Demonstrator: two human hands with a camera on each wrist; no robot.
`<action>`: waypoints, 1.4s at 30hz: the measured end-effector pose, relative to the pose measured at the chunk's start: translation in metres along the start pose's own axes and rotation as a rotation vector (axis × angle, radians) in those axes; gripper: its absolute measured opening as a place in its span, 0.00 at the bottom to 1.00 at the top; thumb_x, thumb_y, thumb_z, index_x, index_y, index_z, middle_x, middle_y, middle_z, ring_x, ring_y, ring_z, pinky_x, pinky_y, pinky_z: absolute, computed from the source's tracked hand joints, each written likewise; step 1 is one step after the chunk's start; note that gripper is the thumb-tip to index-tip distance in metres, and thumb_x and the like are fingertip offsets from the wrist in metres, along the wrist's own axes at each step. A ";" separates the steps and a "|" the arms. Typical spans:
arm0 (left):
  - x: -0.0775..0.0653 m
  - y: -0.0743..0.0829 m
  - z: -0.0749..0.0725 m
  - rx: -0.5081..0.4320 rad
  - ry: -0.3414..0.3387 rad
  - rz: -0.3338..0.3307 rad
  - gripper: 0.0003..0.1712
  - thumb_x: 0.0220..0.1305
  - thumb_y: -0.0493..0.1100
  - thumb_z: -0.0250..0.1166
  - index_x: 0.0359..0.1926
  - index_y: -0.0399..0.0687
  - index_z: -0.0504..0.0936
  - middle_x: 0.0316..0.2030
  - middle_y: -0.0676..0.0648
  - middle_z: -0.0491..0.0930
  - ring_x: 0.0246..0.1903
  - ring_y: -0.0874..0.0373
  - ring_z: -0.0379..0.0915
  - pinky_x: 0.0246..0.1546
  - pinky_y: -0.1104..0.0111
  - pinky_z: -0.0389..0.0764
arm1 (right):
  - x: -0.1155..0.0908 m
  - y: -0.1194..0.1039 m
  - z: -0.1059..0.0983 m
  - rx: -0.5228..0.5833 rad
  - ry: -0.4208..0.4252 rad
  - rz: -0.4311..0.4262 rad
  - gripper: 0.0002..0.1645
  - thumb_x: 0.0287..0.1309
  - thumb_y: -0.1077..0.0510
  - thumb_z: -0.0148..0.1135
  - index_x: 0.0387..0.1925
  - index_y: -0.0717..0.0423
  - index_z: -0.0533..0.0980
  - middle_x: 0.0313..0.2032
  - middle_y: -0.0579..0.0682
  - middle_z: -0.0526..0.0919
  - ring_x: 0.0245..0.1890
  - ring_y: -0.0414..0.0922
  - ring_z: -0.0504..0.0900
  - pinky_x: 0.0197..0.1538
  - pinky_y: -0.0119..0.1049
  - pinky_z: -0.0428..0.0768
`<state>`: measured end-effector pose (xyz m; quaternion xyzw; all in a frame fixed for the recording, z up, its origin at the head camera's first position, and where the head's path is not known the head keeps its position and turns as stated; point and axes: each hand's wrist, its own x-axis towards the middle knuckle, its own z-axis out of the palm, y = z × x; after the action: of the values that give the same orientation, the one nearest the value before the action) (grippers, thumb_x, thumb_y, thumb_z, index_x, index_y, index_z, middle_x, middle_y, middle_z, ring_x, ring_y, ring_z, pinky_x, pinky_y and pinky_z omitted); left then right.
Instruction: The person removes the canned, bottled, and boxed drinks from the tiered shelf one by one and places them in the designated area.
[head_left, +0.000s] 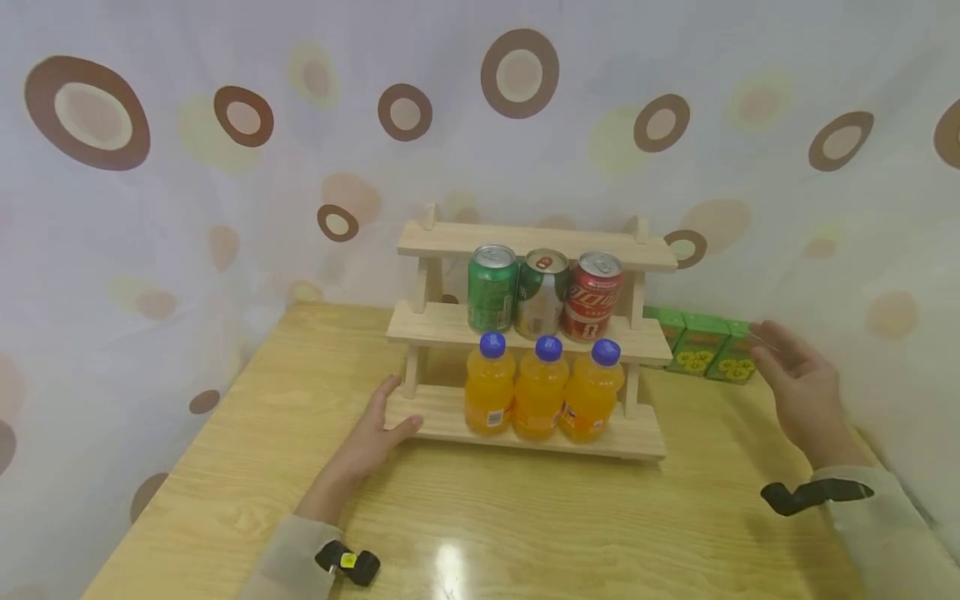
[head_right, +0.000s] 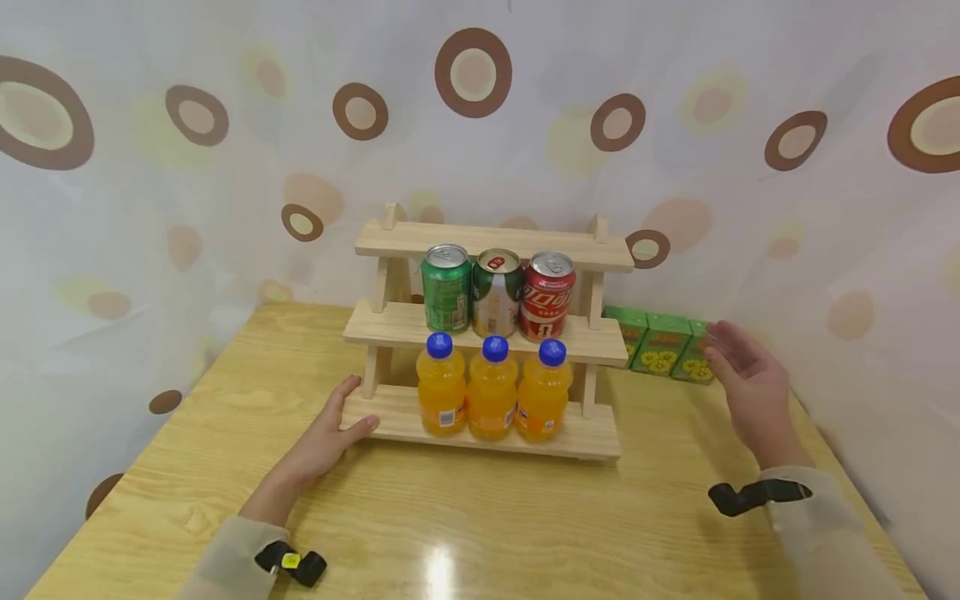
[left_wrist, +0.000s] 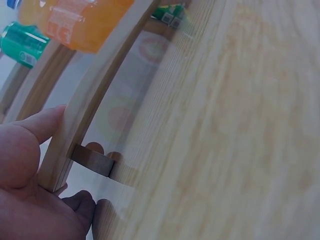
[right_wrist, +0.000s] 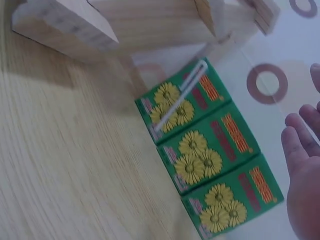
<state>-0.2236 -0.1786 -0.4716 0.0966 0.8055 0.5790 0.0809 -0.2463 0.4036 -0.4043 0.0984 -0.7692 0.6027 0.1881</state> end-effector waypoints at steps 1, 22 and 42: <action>0.000 0.000 0.000 0.000 -0.002 0.000 0.49 0.70 0.54 0.61 0.78 0.53 0.39 0.77 0.46 0.30 0.75 0.42 0.24 0.68 0.38 0.38 | -0.001 -0.001 0.004 -0.071 -0.003 -0.002 0.31 0.69 0.63 0.57 0.71 0.58 0.64 0.59 0.39 0.78 0.55 0.28 0.76 0.51 0.16 0.71; -0.002 0.000 0.000 -0.024 -0.014 0.021 0.49 0.71 0.54 0.61 0.78 0.52 0.39 0.77 0.47 0.28 0.74 0.43 0.21 0.68 0.36 0.37 | 0.022 -0.053 0.083 -0.013 -0.172 -0.037 0.34 0.66 0.65 0.61 0.72 0.54 0.64 0.62 0.45 0.75 0.60 0.40 0.74 0.55 0.20 0.72; -0.001 0.000 0.001 -0.020 -0.004 0.016 0.47 0.71 0.53 0.61 0.78 0.52 0.41 0.78 0.46 0.30 0.75 0.44 0.22 0.68 0.38 0.35 | 0.059 -0.083 0.149 -0.010 -0.334 -0.121 0.46 0.60 0.67 0.67 0.75 0.45 0.58 0.67 0.53 0.69 0.66 0.52 0.67 0.65 0.49 0.69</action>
<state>-0.2227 -0.1779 -0.4719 0.1034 0.7986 0.5877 0.0790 -0.2940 0.2429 -0.3367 0.2423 -0.7856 0.5615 0.0940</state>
